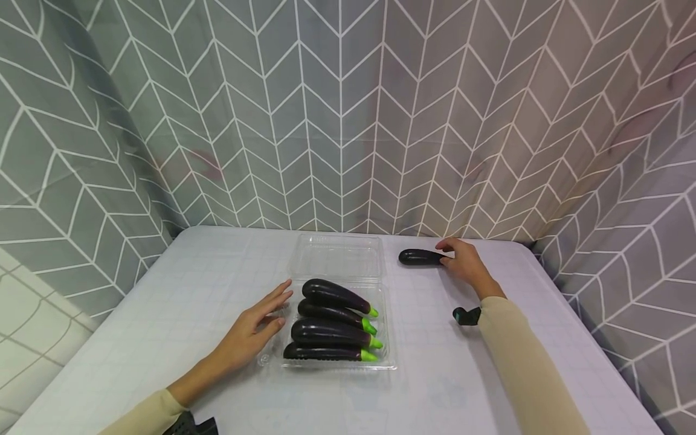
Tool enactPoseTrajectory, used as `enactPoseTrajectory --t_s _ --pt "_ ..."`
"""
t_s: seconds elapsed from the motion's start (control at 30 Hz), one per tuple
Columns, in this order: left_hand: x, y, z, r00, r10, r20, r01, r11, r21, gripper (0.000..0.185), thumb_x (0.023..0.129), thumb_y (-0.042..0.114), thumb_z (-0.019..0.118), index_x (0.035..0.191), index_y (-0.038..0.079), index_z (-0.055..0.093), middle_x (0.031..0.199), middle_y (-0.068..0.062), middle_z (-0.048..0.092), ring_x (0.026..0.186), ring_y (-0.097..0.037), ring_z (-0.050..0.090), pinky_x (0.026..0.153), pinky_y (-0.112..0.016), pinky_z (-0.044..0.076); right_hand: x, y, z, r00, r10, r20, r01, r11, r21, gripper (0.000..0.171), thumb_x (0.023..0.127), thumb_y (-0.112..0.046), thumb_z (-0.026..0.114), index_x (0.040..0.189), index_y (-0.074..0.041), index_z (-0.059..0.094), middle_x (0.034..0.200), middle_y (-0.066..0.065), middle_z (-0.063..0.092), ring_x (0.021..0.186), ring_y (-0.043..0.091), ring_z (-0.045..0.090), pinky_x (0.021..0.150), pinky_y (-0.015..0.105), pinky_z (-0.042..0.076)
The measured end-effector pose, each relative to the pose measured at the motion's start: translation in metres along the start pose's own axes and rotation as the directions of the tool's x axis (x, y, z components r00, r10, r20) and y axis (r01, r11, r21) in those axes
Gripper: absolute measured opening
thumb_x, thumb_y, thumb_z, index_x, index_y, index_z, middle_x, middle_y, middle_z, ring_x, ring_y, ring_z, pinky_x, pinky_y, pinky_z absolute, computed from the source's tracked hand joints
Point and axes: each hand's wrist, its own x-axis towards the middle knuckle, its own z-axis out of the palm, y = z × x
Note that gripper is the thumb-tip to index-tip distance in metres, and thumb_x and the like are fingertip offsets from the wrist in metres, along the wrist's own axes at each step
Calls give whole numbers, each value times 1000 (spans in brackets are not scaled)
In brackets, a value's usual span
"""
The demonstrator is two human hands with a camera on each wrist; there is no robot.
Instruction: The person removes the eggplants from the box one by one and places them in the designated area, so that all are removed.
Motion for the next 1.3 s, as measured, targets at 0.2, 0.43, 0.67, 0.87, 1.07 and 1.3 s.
enactPoseTrajectory --t_s 0.2,0.43,0.67,0.87,1.07,1.3 --pt "2 13 -3 999 -44 7 44 999 -16 48 91 -2 56 137 -4 42 147 -18 29 126 -38 39 86 -48 49 2 -1 3 998 -68 9 68 998 -15 31 80 5 65 110 2 63 106 19 63 101 36 56 85 51 44" --pt "-2 7 0 999 -44 -12 43 999 -21 48 91 0 56 137 0 43 148 -12 29 125 -33 42 86 -46 50 2 -1 12 998 -65 -12 65 997 -32 27 80 6 64 108 2 64 104 18 63 100 37 55 85 52 43" --pt "-5 -20 5 999 -49 1 49 999 16 50 94 9 55 141 8 40 150 -7 27 126 -23 42 89 -38 50 4 -7 8 1000 -5 15 6 997 -71 27 84 3 62 112 1 63 111 19 61 107 37 53 92 52 41" --pt "-5 -30 7 1000 -24 -4 24 1000 8 51 93 9 56 142 10 40 151 -7 27 130 -20 37 88 -36 50 3 -6 4 1000 -3 10 4 998 -69 30 84 0 63 114 0 62 112 19 61 107 37 52 91 51 40" --pt "-4 -27 7 1000 -14 -9 14 1000 2 52 92 5 57 141 10 40 150 -8 27 130 -22 37 87 -38 51 2 -12 -1 999 -33 -30 32 998 -49 32 84 -1 64 115 0 62 114 18 61 107 37 53 89 51 42" --pt "0 -2 1 1000 -6 -4 6 999 -31 49 90 -3 56 138 -2 42 149 -14 28 127 -37 38 85 -46 50 1 -37 -5 992 -78 -103 77 997 -13 28 88 -11 62 115 -4 62 113 15 62 100 35 56 81 52 47"
